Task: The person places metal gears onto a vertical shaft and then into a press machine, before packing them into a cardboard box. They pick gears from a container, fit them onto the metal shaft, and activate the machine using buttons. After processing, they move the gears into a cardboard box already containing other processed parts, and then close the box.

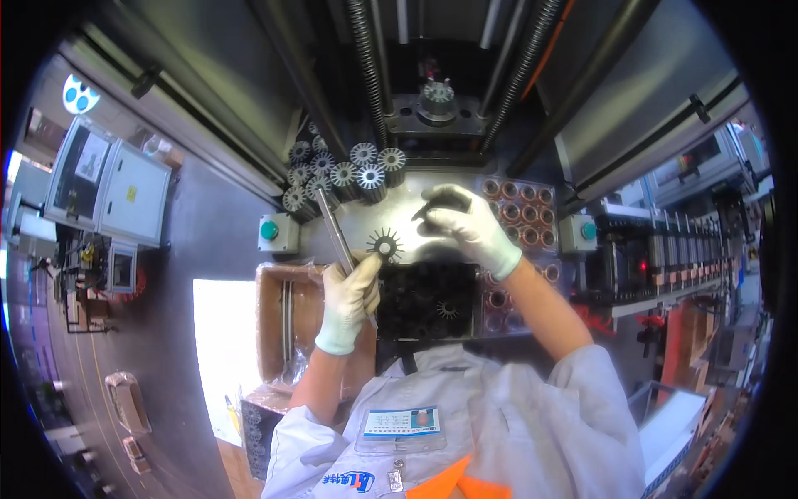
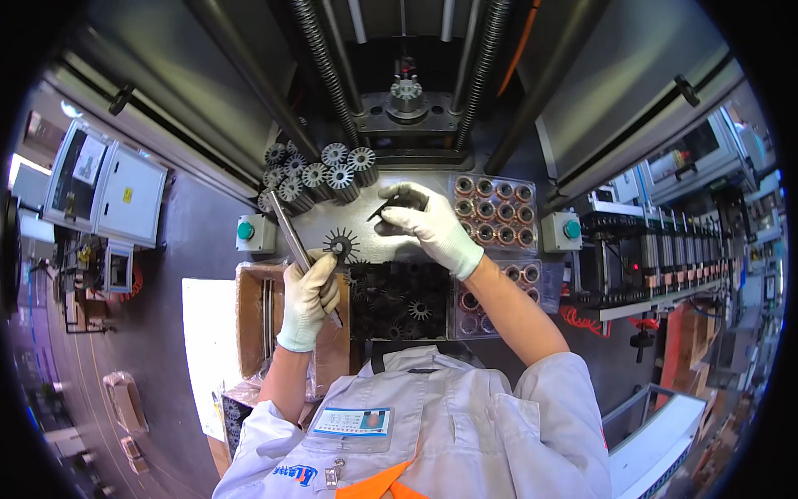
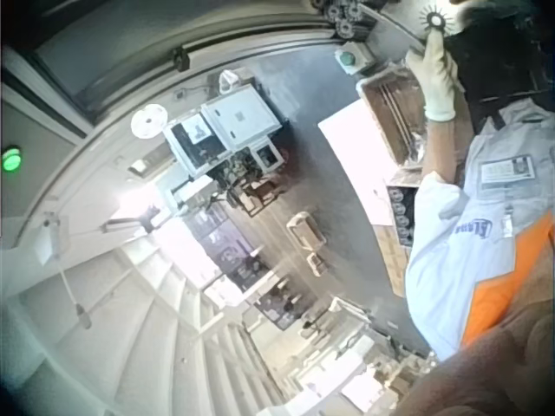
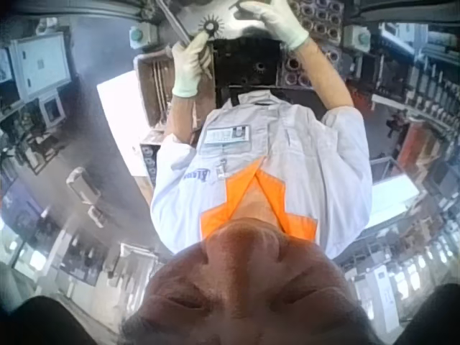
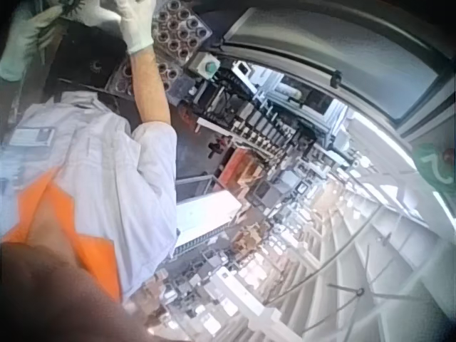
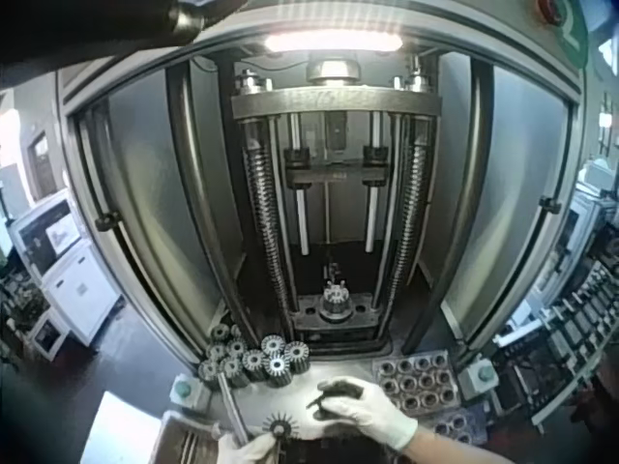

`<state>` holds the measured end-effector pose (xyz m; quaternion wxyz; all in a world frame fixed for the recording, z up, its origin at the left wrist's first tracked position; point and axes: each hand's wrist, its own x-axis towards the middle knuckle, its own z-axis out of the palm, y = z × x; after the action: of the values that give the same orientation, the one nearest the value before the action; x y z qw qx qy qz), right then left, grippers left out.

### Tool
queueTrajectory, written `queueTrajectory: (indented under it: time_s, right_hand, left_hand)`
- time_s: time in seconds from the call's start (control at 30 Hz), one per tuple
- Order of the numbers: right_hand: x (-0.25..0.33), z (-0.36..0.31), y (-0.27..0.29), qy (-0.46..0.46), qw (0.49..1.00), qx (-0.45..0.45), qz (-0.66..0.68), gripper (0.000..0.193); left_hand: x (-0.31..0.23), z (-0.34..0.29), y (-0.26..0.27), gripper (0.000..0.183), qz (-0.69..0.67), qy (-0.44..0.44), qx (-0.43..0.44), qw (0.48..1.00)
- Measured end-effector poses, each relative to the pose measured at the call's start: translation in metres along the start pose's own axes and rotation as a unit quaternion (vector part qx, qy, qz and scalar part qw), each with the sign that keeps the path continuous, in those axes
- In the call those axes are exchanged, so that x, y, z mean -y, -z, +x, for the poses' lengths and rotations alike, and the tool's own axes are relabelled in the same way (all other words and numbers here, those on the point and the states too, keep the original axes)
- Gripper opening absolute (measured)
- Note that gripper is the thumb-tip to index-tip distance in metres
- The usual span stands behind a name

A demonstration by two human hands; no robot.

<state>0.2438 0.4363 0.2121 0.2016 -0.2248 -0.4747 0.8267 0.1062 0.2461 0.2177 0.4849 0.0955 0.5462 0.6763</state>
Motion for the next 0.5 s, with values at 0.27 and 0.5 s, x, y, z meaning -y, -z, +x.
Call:
queueTrajectory:
  time_s: [0.27, 0.5]
  right_hand:
    - [-0.017, -0.055, 0.006, -0.003, 0.980, -0.195, 0.040, 0.019]
    - [-0.029, -0.102, 0.014, 0.009, 0.958, -0.267, 0.102, 0.023]
  left_hand:
    - [0.009, 0.016, -0.021, 0.022, 0.010, 0.050, 0.090, 0.995]
    - [0.027, 0.015, -0.045, 0.026, 0.067, 0.061, 0.142, 0.986]
